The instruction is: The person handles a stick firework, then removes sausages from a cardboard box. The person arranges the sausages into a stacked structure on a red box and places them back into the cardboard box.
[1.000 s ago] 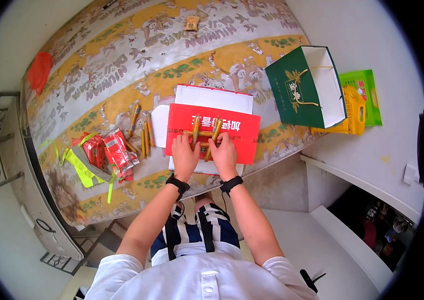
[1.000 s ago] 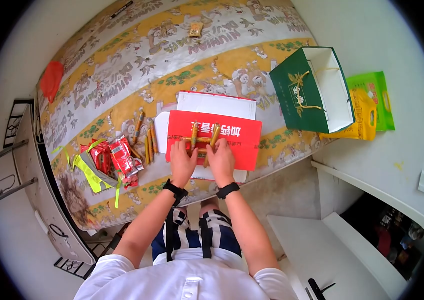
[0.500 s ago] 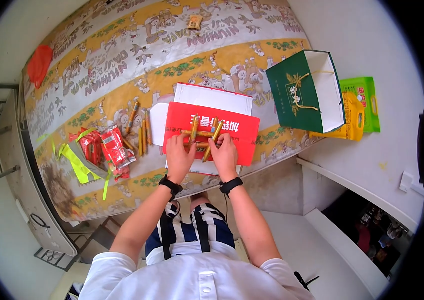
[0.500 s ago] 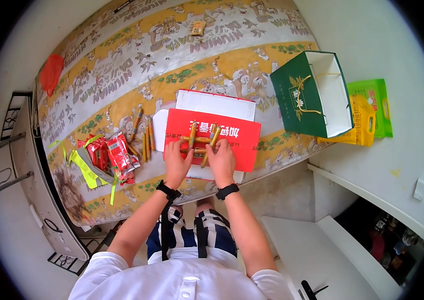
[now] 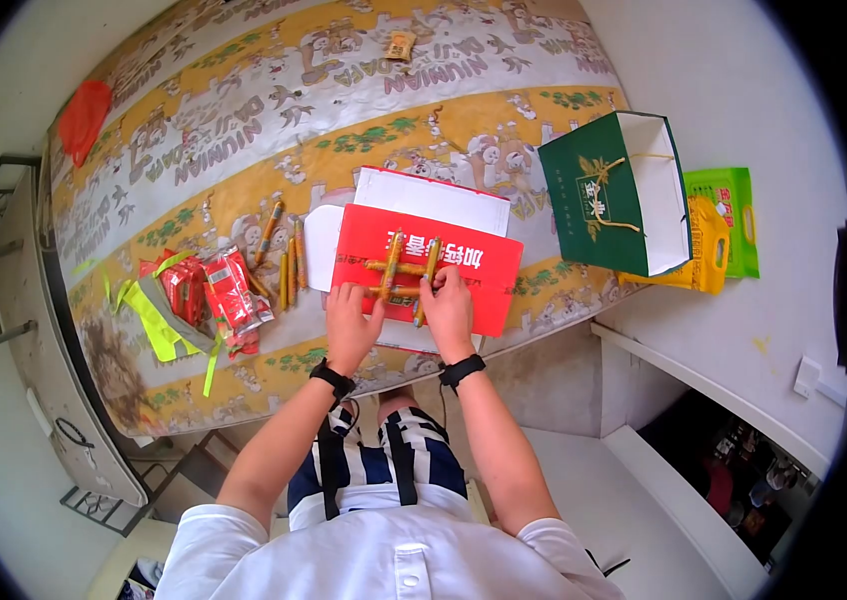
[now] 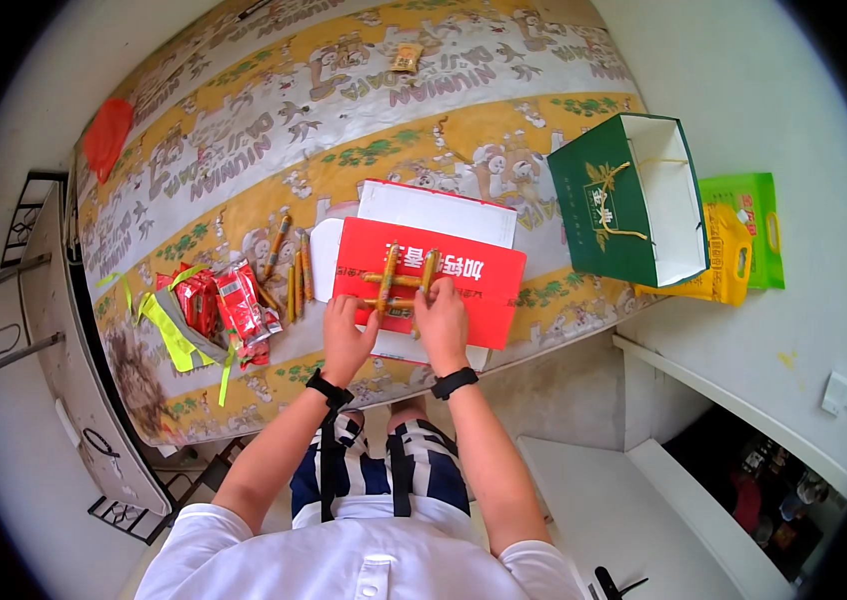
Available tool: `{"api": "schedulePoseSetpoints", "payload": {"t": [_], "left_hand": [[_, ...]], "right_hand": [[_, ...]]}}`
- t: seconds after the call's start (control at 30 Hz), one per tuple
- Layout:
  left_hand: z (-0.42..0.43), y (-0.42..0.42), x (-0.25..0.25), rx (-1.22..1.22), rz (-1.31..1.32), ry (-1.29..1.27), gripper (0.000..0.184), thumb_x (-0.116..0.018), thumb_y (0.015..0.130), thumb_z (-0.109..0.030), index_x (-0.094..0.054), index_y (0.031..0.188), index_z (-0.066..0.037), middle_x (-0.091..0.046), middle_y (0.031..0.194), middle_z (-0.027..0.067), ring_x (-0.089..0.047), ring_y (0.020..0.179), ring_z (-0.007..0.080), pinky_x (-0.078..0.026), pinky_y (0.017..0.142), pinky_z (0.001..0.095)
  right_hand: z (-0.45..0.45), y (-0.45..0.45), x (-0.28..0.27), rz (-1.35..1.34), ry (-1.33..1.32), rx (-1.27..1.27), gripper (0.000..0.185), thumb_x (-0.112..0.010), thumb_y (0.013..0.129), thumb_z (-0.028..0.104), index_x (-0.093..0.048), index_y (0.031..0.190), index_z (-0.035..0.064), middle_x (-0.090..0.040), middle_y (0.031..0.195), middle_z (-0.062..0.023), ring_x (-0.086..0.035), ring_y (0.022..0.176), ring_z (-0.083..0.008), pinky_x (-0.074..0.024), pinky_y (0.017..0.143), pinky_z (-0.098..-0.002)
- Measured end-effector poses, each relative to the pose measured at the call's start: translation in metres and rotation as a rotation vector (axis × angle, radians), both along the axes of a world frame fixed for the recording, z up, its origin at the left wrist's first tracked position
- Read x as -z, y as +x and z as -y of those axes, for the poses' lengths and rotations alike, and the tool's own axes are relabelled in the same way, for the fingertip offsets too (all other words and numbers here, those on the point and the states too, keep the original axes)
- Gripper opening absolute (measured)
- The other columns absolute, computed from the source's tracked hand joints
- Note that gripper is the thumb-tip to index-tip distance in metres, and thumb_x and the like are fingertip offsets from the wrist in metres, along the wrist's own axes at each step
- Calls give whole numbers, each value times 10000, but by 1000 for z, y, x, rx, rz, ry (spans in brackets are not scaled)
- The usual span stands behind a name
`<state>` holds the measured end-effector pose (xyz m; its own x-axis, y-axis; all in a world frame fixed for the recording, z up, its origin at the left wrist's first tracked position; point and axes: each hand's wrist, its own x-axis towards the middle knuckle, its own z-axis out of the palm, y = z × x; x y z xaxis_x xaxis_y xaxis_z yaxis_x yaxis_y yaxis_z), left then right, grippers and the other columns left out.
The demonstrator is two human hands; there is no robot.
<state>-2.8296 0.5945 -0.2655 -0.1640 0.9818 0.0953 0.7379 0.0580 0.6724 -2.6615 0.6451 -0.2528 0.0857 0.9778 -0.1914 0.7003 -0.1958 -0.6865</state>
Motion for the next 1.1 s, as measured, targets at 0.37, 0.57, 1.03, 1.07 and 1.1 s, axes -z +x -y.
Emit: {"api": "schedulePoseSetpoints", "payload": {"t": [0.37, 0.57, 1.03, 1.07, 1.1], "left_hand": [[16, -27, 13, -69, 2, -38, 146, -684, 792, -63, -592, 902, -37, -604, 922, 134, -553, 920, 358, -436, 795, 459], [31, -47, 19, -75, -84, -122, 124, -664, 807, -47, -586, 899, -18, -588, 893, 164, -556, 898, 378, -439, 788, 459], [-2, -133, 133, -372, -461, -523, 261, -648, 873, -160, -567, 1058, 4, -612, 1053, 188, -579, 1027, 388, -490, 874, 473], [-4, -132, 141, -389, -506, -507, 231, -604, 890, -134, -553, 1074, -5, -623, 1047, 189, -598, 1028, 389, -499, 869, 484], [-9, -130, 141, -388, -492, -510, 231, -604, 890, -134, -553, 1074, -5, -623, 1047, 189, -598, 1028, 389, -499, 869, 484]], "right_hand": [[3, 2, -2, 21, -40, 18, 314, -729, 876, 264, -526, 936, 33, -652, 895, -154, -661, 826, -346, -526, 678, -433], [5, 4, 4, -9, -36, 22, 324, -745, 863, 272, -542, 941, 32, -651, 877, -146, -658, 803, -333, -523, 678, -424], [46, 26, -31, 35, -78, -2, 247, -652, 948, 232, -563, 1042, 21, -650, 883, -134, -638, 689, -265, -507, 636, -398], [52, 27, -36, 11, -84, -14, 250, -645, 948, 206, -569, 1080, 9, -655, 892, -131, -632, 679, -248, -507, 633, -383], [60, 29, -37, 25, -84, -16, 250, -645, 948, 206, -569, 1080, 9, -655, 892, -131, -632, 679, -248, -507, 633, -383]]}}
